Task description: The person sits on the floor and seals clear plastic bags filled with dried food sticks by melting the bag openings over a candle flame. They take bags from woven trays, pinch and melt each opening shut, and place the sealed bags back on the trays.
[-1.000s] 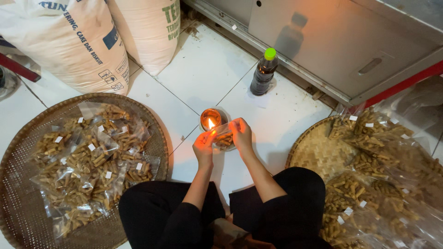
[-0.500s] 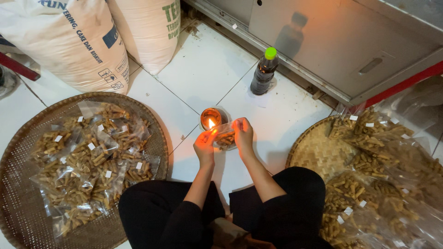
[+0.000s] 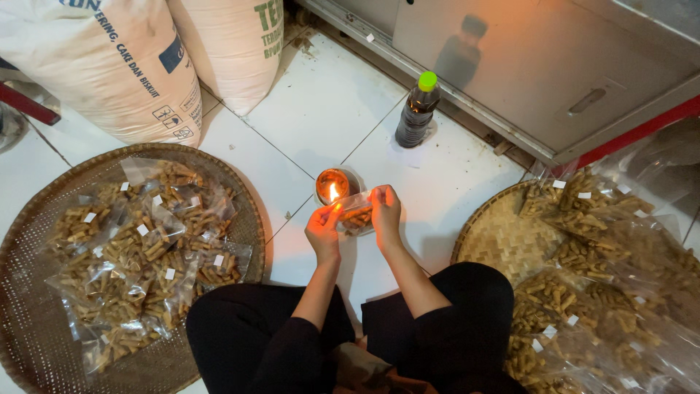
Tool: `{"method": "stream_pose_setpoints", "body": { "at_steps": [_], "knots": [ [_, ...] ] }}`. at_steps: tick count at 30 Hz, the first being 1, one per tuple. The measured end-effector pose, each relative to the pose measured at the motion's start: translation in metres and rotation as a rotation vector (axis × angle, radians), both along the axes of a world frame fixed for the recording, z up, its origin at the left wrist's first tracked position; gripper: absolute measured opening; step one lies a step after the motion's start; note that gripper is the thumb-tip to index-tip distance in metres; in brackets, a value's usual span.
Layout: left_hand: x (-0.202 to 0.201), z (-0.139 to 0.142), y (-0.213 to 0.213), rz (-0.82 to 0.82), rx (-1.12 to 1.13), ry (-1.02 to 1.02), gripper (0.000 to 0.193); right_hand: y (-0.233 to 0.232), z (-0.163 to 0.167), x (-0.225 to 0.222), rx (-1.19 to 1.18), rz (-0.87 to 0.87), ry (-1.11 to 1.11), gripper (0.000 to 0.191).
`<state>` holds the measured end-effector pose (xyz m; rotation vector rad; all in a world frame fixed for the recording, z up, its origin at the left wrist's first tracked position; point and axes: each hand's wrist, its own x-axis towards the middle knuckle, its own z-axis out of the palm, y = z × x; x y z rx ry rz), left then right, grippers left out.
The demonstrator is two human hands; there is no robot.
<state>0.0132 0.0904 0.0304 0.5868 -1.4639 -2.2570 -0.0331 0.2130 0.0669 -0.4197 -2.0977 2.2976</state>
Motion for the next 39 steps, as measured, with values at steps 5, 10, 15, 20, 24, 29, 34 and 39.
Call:
{"method": "stream_pose_setpoints", "body": {
  "at_steps": [5,10,15,20,24,29,34,39],
  "knots": [
    [0.002,0.004,0.002,0.006,0.022,0.013,0.015,-0.001,-0.001,-0.001,-0.023,-0.018,0.017,0.019],
    [0.002,-0.001,0.005,-0.003,0.104,0.059,0.013,0.001,-0.004,-0.001,-0.053,-0.042,-0.084,0.02],
    [-0.001,-0.004,0.007,0.055,-0.039,0.045,0.013,0.003,-0.009,-0.004,-0.077,-0.049,0.009,0.018],
    [0.001,-0.002,0.007,0.031,0.034,0.053,0.013,0.003,-0.011,-0.006,-0.126,-0.084,-0.037,0.022],
    [0.001,-0.004,0.007,0.013,0.061,0.036,0.015,0.004,-0.01,-0.006,-0.167,-0.09,-0.055,0.02],
    [0.0,-0.006,0.008,0.017,0.04,0.042,0.015,0.005,-0.004,-0.005,-0.132,-0.09,-0.039,0.021],
    [0.0,-0.007,0.009,0.012,0.039,0.046,0.015,0.004,-0.001,-0.005,-0.145,-0.118,-0.06,0.021],
    [0.003,-0.003,0.009,-0.008,0.018,0.046,0.016,0.008,-0.011,-0.006,-0.142,-0.113,0.015,0.02]
  ]
}}
